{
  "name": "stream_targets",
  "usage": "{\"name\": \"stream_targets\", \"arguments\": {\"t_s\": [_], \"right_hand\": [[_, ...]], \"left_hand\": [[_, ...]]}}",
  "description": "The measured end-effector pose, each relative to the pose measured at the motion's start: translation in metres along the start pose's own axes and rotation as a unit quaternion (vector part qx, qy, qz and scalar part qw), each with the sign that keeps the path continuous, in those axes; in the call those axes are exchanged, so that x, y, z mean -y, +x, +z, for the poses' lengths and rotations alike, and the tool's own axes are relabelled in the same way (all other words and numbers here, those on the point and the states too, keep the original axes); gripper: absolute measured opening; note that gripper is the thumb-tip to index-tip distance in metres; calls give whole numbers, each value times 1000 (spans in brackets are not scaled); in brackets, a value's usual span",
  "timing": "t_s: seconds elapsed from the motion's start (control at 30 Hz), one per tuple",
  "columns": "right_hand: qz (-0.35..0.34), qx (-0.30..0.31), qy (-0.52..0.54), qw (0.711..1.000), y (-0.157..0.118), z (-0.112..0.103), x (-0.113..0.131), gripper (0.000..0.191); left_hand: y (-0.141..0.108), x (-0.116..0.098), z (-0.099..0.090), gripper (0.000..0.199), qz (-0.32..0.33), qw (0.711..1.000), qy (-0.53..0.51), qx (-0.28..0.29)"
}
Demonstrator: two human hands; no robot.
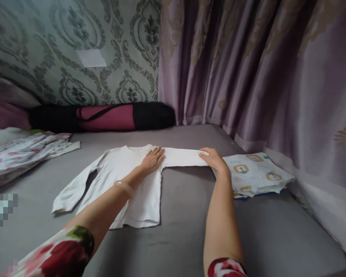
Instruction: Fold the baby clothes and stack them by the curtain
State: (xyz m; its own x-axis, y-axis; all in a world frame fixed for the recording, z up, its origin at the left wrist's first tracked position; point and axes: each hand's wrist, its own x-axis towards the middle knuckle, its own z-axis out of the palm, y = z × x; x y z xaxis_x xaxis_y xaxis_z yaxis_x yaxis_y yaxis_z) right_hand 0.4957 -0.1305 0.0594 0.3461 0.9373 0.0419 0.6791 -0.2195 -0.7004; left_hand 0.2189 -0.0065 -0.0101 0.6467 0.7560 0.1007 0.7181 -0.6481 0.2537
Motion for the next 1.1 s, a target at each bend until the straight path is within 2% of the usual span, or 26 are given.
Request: {"name": "stream_targets", "arguments": {"t_s": [0.13,0.27,0.37,0.47,0.57,0.6,0.67,0.77,0.87,0.97,1.1], "right_hand": [[66,8,-155,986,-1,4,3,34],[149,40,-263,953,-4,21,21,46],[185,48,-327,926,-6,32,29,46],[157,22,-369,916,-8,43,34,40],[41,-11,-342,939,-7,64,46,43],[-13,-8,-318,948,-5,75,53,45],[-90,56,-256,961,-2,102,67,48],[-97,111,-192,970,2,141,84,59],[-86,125,-174,973,4,161,92,66],[-78,126,-181,972,2,165,91,67],[-63,110,-218,968,-4,159,82,67]], "left_hand": [[-2,-2,2,59,-6,1000,25,6],[0,-2,1,63,-8,999,36,10],[0,-3,2,63,-9,999,41,9],[0,-4,2,63,-8,999,42,5],[-1,-4,3,63,-6,999,41,-1],[-1,-4,3,64,-5,999,40,-3],[-1,-3,5,64,-5,999,38,-4],[0,-1,6,61,0,999,44,6],[-1,1,7,60,9,998,60,17],[-1,1,5,60,11,997,67,23],[-2,0,5,57,4,998,58,12]]}}
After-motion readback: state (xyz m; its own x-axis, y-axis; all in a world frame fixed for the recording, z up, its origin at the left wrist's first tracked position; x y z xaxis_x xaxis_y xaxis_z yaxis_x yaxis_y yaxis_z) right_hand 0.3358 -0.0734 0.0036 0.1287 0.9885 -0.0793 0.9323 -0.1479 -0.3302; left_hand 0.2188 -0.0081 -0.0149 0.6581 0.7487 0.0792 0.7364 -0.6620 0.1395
